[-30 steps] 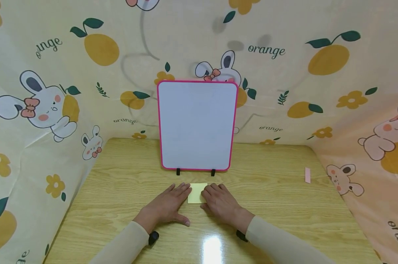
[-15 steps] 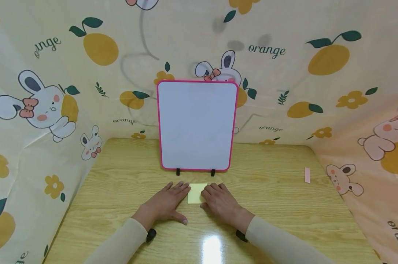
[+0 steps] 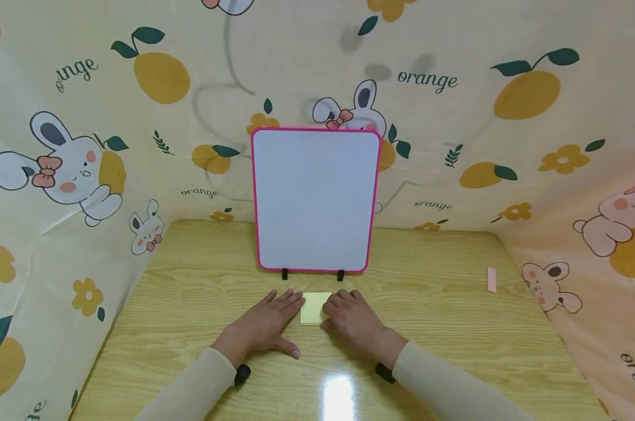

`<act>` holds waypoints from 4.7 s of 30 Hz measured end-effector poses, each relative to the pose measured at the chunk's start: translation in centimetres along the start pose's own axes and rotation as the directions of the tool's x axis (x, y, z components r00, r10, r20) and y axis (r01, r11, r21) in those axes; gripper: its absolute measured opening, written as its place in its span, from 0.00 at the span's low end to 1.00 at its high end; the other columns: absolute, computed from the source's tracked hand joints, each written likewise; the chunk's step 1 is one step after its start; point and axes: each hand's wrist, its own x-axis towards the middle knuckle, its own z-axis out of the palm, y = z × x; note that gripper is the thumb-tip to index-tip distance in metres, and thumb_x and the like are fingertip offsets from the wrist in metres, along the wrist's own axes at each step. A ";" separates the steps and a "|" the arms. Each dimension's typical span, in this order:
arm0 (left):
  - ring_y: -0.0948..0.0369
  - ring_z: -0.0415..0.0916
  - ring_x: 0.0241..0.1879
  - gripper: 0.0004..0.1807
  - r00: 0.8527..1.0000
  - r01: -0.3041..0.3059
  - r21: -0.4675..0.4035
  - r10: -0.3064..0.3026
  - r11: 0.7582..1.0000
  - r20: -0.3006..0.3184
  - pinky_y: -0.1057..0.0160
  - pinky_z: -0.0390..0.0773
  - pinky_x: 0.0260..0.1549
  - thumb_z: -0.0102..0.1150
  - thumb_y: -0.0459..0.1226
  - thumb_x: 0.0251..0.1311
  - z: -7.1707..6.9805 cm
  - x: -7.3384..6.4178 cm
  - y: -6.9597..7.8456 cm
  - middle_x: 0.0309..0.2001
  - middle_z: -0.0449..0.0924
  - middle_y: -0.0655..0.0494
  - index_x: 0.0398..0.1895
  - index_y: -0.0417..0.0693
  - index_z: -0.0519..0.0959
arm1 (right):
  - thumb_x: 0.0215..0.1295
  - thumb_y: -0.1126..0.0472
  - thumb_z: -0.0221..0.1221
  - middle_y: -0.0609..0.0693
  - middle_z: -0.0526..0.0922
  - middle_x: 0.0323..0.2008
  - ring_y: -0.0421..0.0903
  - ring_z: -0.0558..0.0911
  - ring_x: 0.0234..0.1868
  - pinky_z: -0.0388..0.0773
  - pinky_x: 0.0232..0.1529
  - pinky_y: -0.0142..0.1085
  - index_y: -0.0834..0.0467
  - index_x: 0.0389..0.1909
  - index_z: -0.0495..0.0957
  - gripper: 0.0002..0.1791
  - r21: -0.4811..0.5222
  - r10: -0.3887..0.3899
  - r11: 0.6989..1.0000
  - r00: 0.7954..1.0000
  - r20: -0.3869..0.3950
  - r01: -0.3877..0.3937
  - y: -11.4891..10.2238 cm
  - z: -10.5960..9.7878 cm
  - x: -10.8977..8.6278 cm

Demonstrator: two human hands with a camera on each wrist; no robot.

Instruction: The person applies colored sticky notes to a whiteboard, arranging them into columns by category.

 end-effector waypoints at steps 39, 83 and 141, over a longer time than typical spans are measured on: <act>0.52 0.44 0.86 0.67 0.999 -0.007 -0.049 0.005 0.999 -0.041 0.43 0.46 0.84 0.66 0.72 0.51 0.1 -0.4 0.3 0.86 0.48 0.50 0.86 0.46 0.52 | 0.70 0.59 0.65 0.45 0.75 0.31 0.46 0.74 0.37 0.72 0.40 0.36 0.53 0.33 0.72 0.11 -0.275 -0.128 0.956 0.987 -0.093 0.098 0.1 1.0 1.0; 0.53 0.48 0.85 0.52 0.996 -0.082 0.082 0.085 0.993 -0.040 0.50 0.54 0.83 0.49 0.69 0.71 1.9 -2.3 4.0 0.85 0.53 0.49 0.84 0.45 0.57 | 0.70 0.59 0.66 0.47 0.76 0.29 0.49 0.74 0.37 0.74 0.39 0.39 0.55 0.31 0.72 0.12 -0.215 -0.045 0.977 0.985 -0.167 0.008 1.7 0.0 3.2; 0.55 0.49 0.85 0.51 0.996 -0.080 0.054 0.081 0.995 -0.022 0.51 0.54 0.83 0.53 0.69 0.69 1.5 -2.3 3.9 0.85 0.54 0.51 0.84 0.45 0.59 | 0.73 0.62 0.64 0.50 0.76 0.30 0.49 0.73 0.35 0.71 0.38 0.40 0.58 0.34 0.73 0.10 -0.199 0.053 0.977 0.991 -0.127 -0.078 3.4 -1.3 6.9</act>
